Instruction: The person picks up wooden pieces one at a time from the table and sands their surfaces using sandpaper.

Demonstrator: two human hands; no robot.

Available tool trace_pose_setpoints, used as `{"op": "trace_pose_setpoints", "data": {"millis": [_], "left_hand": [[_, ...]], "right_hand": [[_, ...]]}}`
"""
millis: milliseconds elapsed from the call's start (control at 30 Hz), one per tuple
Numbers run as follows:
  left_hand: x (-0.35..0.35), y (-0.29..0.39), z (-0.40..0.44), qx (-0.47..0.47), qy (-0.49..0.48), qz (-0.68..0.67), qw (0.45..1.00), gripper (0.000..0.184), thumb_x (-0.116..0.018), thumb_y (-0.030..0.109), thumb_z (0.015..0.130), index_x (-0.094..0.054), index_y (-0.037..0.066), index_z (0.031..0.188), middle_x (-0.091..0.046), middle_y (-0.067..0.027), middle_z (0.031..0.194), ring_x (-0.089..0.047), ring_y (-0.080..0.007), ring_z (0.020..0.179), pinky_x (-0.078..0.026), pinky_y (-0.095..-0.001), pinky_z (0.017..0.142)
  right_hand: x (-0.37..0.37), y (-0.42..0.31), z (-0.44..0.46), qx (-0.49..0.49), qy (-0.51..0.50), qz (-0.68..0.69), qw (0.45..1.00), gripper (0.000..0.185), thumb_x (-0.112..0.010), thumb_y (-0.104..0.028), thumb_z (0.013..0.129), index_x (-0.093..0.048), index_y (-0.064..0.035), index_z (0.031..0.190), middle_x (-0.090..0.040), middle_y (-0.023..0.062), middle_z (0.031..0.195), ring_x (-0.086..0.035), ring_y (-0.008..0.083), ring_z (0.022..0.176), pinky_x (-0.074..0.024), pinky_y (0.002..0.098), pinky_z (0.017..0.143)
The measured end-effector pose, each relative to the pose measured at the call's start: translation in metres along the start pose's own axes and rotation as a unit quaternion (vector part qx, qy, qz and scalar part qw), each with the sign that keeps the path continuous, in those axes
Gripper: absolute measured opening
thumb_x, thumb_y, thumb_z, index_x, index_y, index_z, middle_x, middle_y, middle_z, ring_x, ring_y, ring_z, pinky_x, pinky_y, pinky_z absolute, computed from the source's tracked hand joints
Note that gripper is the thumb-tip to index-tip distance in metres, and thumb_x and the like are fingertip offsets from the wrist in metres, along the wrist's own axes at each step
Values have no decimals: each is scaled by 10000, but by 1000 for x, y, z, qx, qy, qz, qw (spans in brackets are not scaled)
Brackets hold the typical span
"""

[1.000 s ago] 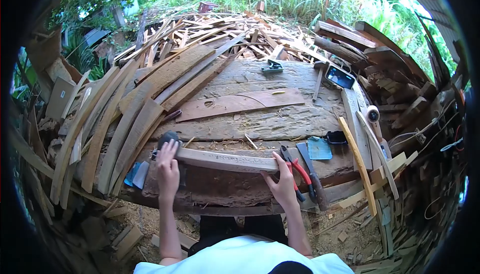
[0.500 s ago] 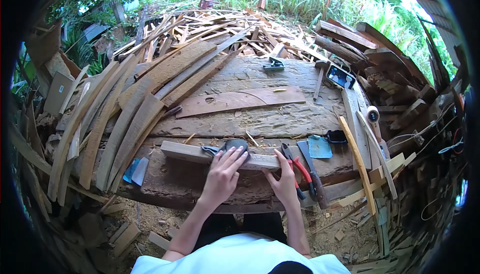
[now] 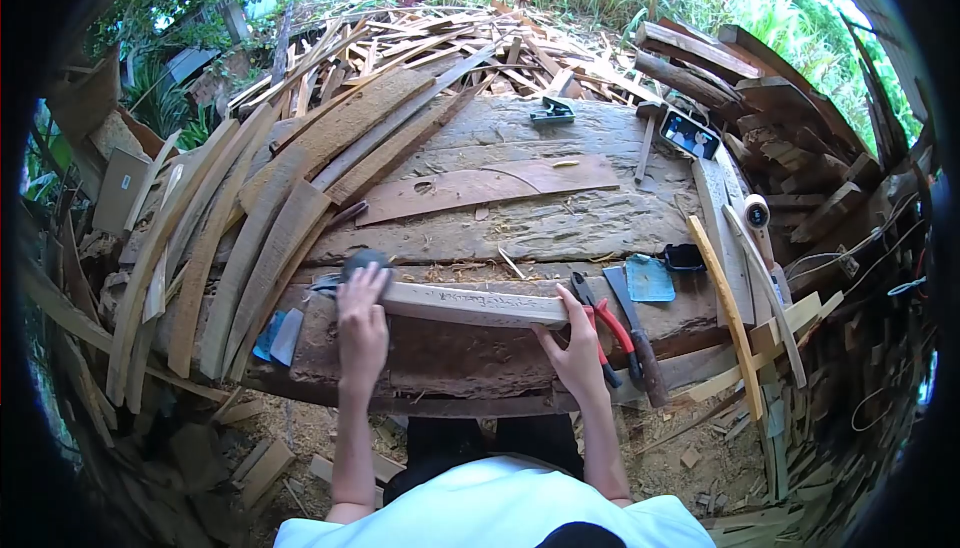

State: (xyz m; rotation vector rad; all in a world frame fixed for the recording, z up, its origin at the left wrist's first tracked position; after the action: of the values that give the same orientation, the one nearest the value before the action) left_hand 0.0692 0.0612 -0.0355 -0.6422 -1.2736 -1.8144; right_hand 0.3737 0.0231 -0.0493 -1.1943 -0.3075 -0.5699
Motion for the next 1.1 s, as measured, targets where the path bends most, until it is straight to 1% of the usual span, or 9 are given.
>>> {"op": "trace_pose_setpoints", "data": {"millis": [233, 333, 400, 467, 533, 667, 767, 933, 1100], "left_hand": [[-53, 113, -19, -203, -109, -115, 966, 502, -547, -6, 874, -573, 94, 1366, -532, -115, 1440, -466, -268, 1364, -260, -442, 1197], [-52, 118, -20, -206, -157, -166, 951, 499, -550, 10, 880, -584, 125, 1364, -522, -81, 1457, -460, -242, 1372, -247, -431, 1204], [-51, 98, -18, -188, -148, -147, 960, 478, -546, 16, 886, -612, 150, 1340, -516, -61, 1466, -453, -225, 1380, -205, -426, 1223], [-33, 72, -12, -138, -128, -70, 980, 460, -525, 15, 899, -652, 218, 1292, -472, -61, 1502, -372, -253, 1434, -66, -473, 1246], [-21, 32, -8, -83, -42, 7, 996, 470, -451, 30, 919, -657, 244, 1284, -426, -75, 1534, -314, -283, 1462, -35, -491, 1244], [9, -24, 0, -9, -18, 27, 999, 508, -345, 75, 918, -631, 208, 1317, -417, -95, 1537, -306, -284, 1464, -68, -464, 1249], [5, -25, 6, 5, 15, 53, 998, 467, -339, 70, 911, -639, 87, 1268, -510, -128, 1450, -382, -277, 1420, -154, -430, 1250], [-39, 62, -3, -149, -59, -23, 987, 458, -457, 49, 868, -601, 65, 1302, -551, -151, 1389, -480, -291, 1329, -246, -445, 1214], [-82, 148, -26, -246, -109, -81, 960, 572, -542, 67, 844, -513, 93, 1415, -486, -155, 1458, -437, -302, 1370, -275, -466, 1185]], "right_hand": [[1, -2, 0, 1, 1, 6, 1000, 641, -758, -107, 839, -461, 3, 1397, -617, 218, 1207, -594, 318, 1143, -451, 388, 998], [1, -1, 0, -5, -4, 22, 1000, 638, -754, -115, 845, -459, 6, 1397, -615, 212, 1215, -591, 315, 1146, -449, 384, 1000], [1, -1, 0, -4, -7, 12, 1000, 636, -753, -118, 849, -457, 2, 1400, -613, 214, 1217, -588, 315, 1150, -447, 381, 1002], [2, -1, -1, -10, -9, 12, 1000, 636, -753, -118, 850, -457, -1, 1401, -612, 216, 1218, -588, 313, 1151, -445, 379, 1004], [1, -2, 0, -17, -12, 16, 1000, 635, -752, -119, 851, -457, -3, 1402, -611, 217, 1218, -587, 312, 1153, -444, 378, 1005], [1, -2, 0, -7, -7, 2, 1000, 639, -755, -116, 850, -456, -4, 1403, -613, 220, 1211, -589, 312, 1150, -445, 375, 1003], [0, 0, -1, -13, -8, 2, 1000, 642, -755, -109, 848, -454, -2, 1405, -614, 220, 1211, -591, 314, 1145, -447, 374, 1000], [0, -1, 0, -5, -6, -1, 1000, 643, -750, -103, 848, -450, -1, 1408, -607, 225, 1226, -590, 316, 1147, -446, 377, 1004], [-1, 4, -2, 0, -15, 11, 1000, 664, -738, -85, 841, -426, 12, 1418, -579, 246, 1282, -573, 337, 1202, -439, 396, 1027]]}}
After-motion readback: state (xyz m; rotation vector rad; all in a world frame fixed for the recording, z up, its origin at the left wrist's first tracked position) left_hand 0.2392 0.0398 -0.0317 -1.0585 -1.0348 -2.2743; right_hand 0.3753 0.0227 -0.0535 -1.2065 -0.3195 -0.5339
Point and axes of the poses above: each hand's wrist, its own z-axis towards the middle knuckle, its own x-axis out of the back of the hand, y = z × x, the point moved 5 cm from there along z, towards the middle knuckle
